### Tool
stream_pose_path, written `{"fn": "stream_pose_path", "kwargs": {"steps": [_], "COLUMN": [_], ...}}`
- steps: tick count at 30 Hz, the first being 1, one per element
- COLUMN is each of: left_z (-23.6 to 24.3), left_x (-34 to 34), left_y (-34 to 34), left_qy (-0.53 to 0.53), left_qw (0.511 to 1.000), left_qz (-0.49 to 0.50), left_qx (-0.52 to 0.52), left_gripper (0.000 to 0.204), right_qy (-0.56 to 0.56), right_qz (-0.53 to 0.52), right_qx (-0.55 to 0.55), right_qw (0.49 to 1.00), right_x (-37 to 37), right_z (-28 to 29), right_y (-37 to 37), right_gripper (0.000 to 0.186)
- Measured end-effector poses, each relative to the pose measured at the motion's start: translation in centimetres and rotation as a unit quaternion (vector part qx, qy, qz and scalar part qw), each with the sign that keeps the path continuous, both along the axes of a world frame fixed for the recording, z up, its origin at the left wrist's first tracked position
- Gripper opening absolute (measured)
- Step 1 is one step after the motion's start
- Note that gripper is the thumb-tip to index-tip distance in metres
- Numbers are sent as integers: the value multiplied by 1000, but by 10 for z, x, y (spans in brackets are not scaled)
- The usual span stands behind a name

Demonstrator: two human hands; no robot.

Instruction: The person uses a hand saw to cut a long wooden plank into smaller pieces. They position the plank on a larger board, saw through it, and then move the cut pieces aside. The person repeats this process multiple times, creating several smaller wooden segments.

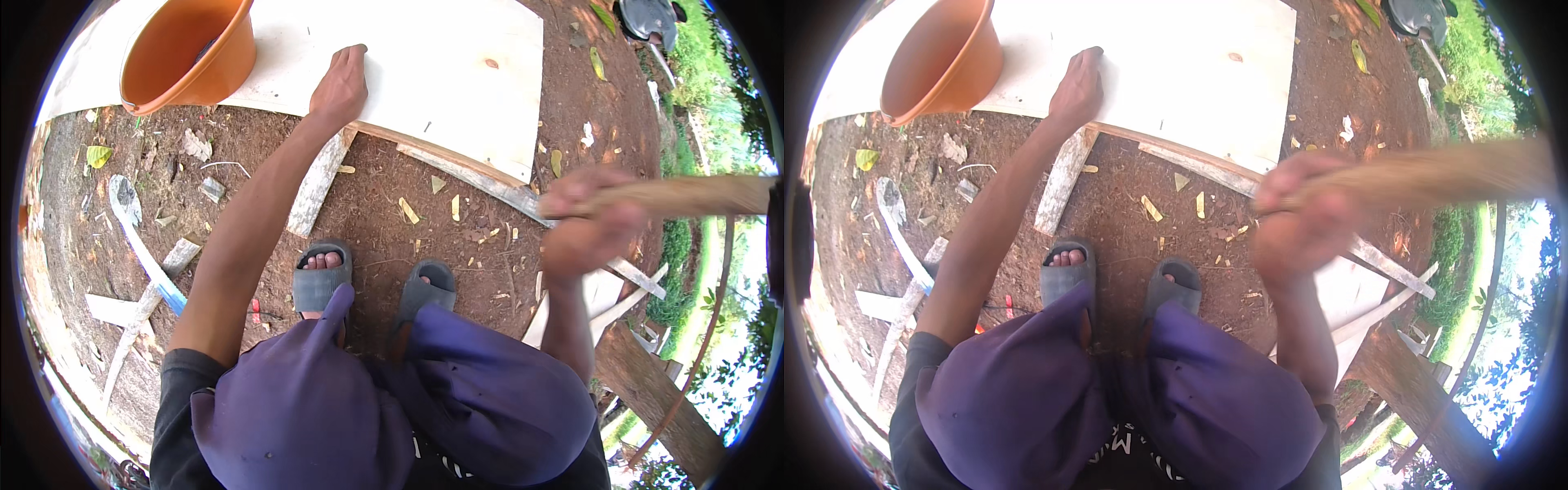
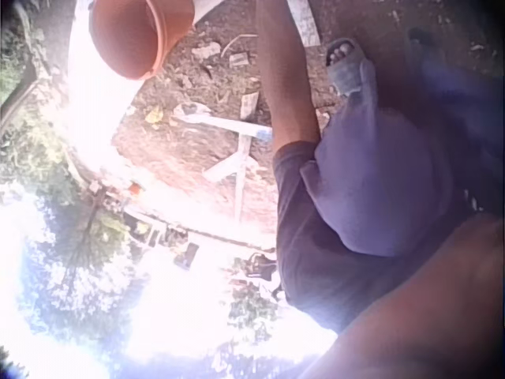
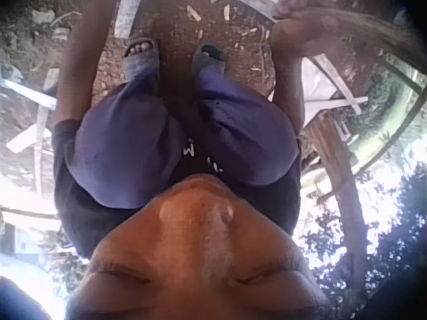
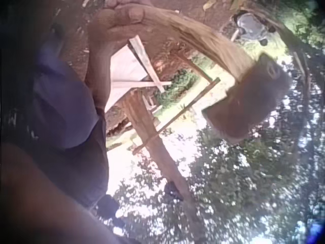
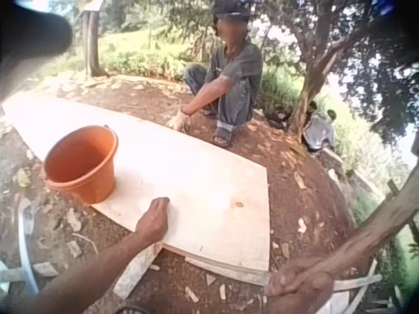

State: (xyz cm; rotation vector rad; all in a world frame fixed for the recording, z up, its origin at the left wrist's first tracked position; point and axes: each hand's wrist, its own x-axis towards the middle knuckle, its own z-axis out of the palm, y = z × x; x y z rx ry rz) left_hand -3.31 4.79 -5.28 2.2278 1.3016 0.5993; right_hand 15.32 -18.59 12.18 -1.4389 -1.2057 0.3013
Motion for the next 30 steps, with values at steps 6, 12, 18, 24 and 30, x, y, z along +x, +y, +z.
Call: {"fn": "stream_pose_path", "kwargs": {"steps": [6,12,18,24,30], "left_z": [-13,-9,3,-11,-9], "left_x": [-11,-15,8,-19,-11], "left_y": [7,9,-5,9,7], "left_qy": [-27,-18,-35,-7,1], "left_qw": [999,999,999,999,1000], "left_qz": [0,14,-7,-7,12], "left_qx": [39,26,12,30,24], "left_gripper": [35,36,38,38,35], "right_qy": [-130,90,-153,-141,67], "right_qz": [-17,-64,-32,-23,-74], "right_qx": [-406,24,-379,-354,46], "right_qw": [904,994,912,924,994], "right_x": [-11,6,-10,-10,16], "right_z": [-53,124,-131,-28,111], "right_y": [-59,10,-74,-58,16], "right_gripper": [39,50,47,37,53]}}
